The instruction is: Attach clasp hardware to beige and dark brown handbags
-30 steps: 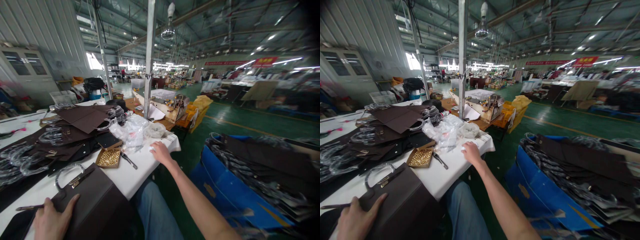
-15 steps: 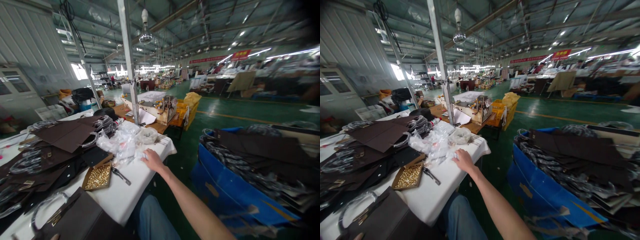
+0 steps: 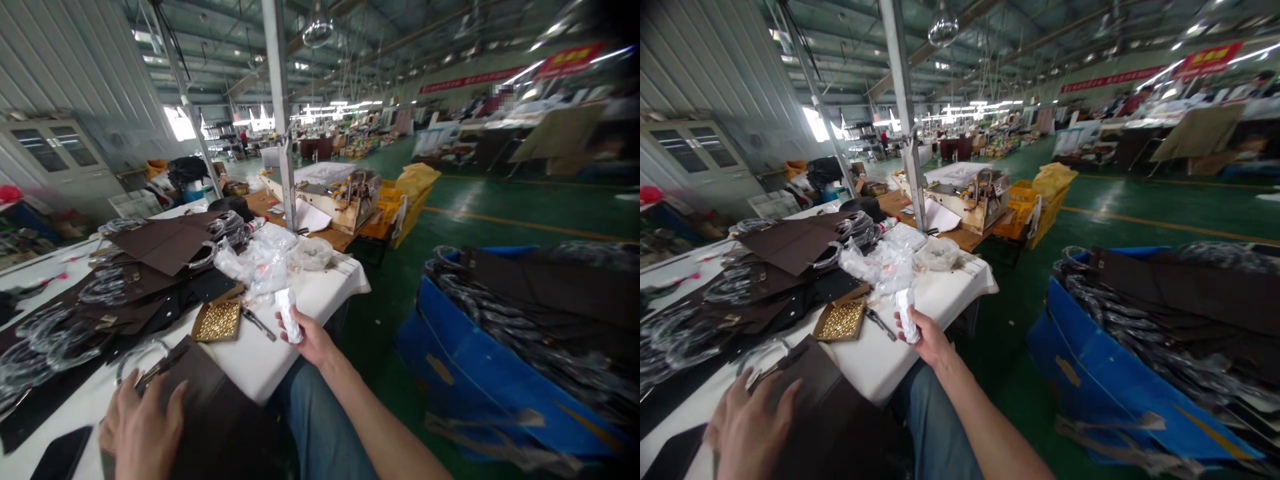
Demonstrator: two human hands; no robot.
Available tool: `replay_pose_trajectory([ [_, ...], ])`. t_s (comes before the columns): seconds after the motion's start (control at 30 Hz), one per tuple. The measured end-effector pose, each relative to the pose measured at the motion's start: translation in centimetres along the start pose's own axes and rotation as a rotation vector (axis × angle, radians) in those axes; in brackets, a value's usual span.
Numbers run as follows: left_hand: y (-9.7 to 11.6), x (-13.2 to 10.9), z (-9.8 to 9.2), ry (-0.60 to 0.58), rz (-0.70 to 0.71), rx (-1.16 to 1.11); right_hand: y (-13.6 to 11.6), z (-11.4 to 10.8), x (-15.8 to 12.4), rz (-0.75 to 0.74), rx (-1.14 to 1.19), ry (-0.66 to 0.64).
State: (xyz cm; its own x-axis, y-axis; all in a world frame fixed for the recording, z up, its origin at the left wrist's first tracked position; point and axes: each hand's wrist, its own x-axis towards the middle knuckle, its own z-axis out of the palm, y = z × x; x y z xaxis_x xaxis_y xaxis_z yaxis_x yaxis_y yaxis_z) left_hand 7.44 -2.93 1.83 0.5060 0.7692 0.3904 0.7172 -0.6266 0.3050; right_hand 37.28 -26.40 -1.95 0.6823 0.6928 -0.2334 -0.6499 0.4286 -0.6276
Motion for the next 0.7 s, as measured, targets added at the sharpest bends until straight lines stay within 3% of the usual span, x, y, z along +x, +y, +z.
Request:
replay_pose_trajectory([
  [0.13, 6.5, -1.4, -1.8, -0.086, 0.111, -0.417, 1.7, 1.4, -1.0, 0.038, 0.074, -0.069],
  [0.23, 10.8, -3.3, -1.3, -0.303, -0.053, -0.876, 3.1, 2.7, -3.1, 0.068, 0.036, -0.166],
  [0.33, 13.4, -5.3, 0.0, -0.494, -0.221, -1.183, 4.2, 3.6, -5.8, 0.139, -0.103, -0.243],
  [0.43, 14.1, -6.7, 1.0, -0.511, -0.296, -1.277, 4.8, 4.3, -7.6, 0.170, -0.212, -0.332],
  [0.6, 13.0, -7.6, 1.7, -0.376, -0.354, -1.310, 5.2, 4.2, -8.2, 0.049, -0.315, -0.185],
  [0.7, 12.8, -7.8, 1.7, -0.324, -0.340, -1.256, 5.3, 3.7, -8.2, 0.073, -0.311, -0.191],
])
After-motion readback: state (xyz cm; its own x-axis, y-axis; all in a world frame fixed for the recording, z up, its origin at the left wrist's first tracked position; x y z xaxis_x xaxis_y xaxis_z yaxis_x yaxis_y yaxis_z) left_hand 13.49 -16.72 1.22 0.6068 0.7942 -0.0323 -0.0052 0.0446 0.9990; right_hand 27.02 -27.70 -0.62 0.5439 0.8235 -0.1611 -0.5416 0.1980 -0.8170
